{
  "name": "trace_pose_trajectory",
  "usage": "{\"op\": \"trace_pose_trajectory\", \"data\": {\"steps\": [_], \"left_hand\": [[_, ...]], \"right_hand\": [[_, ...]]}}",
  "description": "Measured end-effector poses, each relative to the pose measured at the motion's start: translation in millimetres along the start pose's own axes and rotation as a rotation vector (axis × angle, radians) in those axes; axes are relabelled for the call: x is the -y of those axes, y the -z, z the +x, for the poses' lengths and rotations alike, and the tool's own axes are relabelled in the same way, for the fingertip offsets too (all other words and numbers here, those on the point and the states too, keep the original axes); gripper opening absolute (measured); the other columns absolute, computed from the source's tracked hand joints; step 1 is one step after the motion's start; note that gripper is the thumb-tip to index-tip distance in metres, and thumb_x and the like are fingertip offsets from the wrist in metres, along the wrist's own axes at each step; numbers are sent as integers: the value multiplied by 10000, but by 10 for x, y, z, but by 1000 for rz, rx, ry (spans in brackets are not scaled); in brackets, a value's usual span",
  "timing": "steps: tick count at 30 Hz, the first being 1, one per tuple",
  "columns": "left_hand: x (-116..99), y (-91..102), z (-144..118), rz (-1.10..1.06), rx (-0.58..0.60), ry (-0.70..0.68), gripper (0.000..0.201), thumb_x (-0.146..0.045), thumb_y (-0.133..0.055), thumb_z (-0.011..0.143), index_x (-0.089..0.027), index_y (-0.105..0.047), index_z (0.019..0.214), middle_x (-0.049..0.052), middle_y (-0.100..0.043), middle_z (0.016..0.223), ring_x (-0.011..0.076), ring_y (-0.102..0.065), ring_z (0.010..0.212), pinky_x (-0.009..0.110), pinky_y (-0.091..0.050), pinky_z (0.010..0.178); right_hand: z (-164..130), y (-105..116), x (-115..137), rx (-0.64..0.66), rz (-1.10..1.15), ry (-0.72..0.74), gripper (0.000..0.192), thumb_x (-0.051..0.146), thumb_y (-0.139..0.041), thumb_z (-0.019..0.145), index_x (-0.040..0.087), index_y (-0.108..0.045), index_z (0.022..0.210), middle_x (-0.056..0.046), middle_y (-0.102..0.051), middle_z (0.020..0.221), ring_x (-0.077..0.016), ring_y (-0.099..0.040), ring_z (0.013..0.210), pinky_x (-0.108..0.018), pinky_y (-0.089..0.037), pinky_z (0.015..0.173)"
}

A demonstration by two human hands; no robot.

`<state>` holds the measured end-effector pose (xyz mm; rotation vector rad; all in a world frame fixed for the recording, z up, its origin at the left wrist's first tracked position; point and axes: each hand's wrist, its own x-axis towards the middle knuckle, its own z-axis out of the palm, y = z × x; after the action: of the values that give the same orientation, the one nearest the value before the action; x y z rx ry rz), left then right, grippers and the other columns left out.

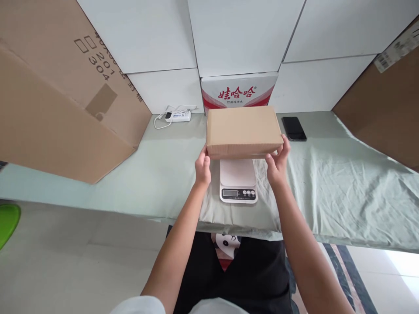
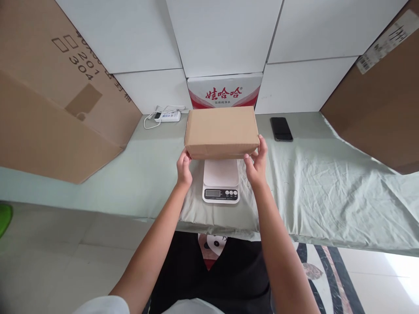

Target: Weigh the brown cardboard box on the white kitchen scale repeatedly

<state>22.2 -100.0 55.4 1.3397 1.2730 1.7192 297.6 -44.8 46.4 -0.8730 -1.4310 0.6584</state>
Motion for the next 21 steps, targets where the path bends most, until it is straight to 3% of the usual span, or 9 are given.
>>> {"op": "trace_pose_trajectory", "data": {"steps": [5, 10, 15, 21], "left_hand": [[199, -50, 350, 55, 74, 25, 951, -954, -471, 945, -244, -698, 1535, 152, -763, 1558, 379, -683, 1507, 503, -549, 1258], [349, -20, 351, 43, 83, 74, 944, -962, -459, 948, -255, -698, 1527, 137, -759, 1567, 366, -661, 1540, 489, -536, 1278], [441, 18, 359, 41, 87, 133, 913, -950, -509, 940, -258, -707, 1502, 135, -736, 1600, 369, -624, 1583, 511, -483, 1336], [492, 10, 385, 88, 57, 210, 862, -894, -533, 969, -213, -715, 1464, 151, -785, 1508, 375, -690, 1481, 535, -525, 1287]], "right_hand": [[222, -123, -212, -12, 21, -63, 967, 857, -697, 868, 407, -337, 1645, -134, -485, 1731, -400, -537, 1598, -708, -486, 1302], [197, -118, -246, -17, -13, -87, 832, 804, -668, 906, 394, -405, 1580, -115, -596, 1585, -359, -630, 1452, -635, -527, 1266], [206, -72, -318, -28, 3, -184, 647, 628, -679, 915, 399, -454, 1477, -71, -664, 1408, -304, -682, 1250, -587, -603, 1150], [193, -55, -362, 14, 23, -223, 640, 551, -687, 918, 379, -444, 1485, -68, -688, 1389, -291, -667, 1243, -530, -602, 1132]]}}
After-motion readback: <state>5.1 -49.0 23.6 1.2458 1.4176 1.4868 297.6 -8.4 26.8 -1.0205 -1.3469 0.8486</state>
